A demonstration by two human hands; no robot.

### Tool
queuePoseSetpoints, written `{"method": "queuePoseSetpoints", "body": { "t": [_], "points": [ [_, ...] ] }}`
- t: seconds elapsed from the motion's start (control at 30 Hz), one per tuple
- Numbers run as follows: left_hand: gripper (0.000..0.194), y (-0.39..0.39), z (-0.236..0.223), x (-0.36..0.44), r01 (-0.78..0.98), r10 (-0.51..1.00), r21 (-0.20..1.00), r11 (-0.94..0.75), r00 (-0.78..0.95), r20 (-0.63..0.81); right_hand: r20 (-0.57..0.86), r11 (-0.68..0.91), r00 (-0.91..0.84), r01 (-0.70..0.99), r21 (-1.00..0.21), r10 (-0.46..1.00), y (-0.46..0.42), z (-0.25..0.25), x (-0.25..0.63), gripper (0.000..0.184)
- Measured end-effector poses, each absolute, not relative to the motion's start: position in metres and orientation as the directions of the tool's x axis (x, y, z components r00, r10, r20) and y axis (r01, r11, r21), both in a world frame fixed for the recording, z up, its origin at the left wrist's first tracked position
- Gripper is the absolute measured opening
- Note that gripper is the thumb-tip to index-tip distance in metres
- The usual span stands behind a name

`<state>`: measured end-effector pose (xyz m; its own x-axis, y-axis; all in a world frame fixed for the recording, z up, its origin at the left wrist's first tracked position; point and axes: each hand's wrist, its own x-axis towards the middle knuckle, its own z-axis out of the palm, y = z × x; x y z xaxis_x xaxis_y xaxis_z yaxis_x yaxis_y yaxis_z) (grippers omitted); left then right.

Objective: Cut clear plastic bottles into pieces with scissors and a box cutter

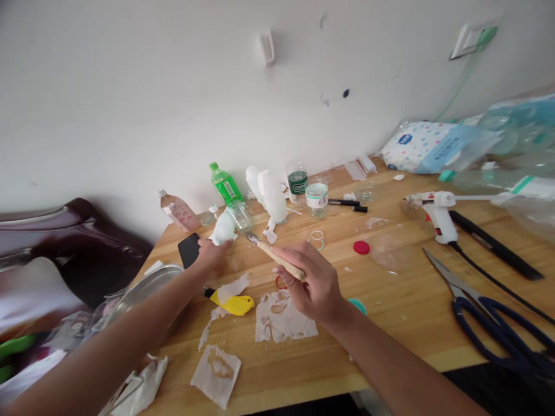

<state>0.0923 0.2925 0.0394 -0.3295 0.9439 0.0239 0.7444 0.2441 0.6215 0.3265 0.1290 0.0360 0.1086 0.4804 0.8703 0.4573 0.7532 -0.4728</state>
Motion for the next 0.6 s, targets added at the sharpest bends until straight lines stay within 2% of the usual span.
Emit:
{"method": "queuePoseSetpoints", "body": {
  "t": [0.1,0.17,0.37,0.43,0.53,0.6],
  "points": [
    [0.092,0.286,0.044,0.097,0.813,0.938,0.527,0.247,-0.337,0.08,0.875,0.762,0.115,0.448,-0.468,0.47,0.13,0.035,0.327,0.042],
    [0.102,0.283,0.044,0.101,0.847,0.944,0.484,0.221,-0.31,0.111,0.879,0.764,0.117,0.449,-0.463,0.463,0.129,0.035,0.327,0.042],
    [0.11,0.287,0.037,0.107,0.864,0.956,0.442,0.241,-0.291,0.048,0.857,0.729,0.1,0.481,-0.486,0.505,0.13,0.037,0.327,0.039],
    [0.11,0.288,0.042,0.11,0.852,0.951,0.453,0.264,-0.307,0.024,0.849,0.731,-0.013,0.515,-0.447,0.528,0.133,0.036,0.326,0.041],
    [0.111,0.281,0.071,0.11,0.824,0.956,0.509,0.25,-0.293,0.005,0.832,0.786,-0.237,0.525,-0.326,0.502,0.135,0.034,0.326,0.044],
    [0.102,0.267,0.102,0.098,0.798,0.977,0.582,0.158,-0.211,0.024,0.845,0.815,-0.247,0.488,-0.313,0.473,0.133,0.034,0.325,0.043]
  ]
}}
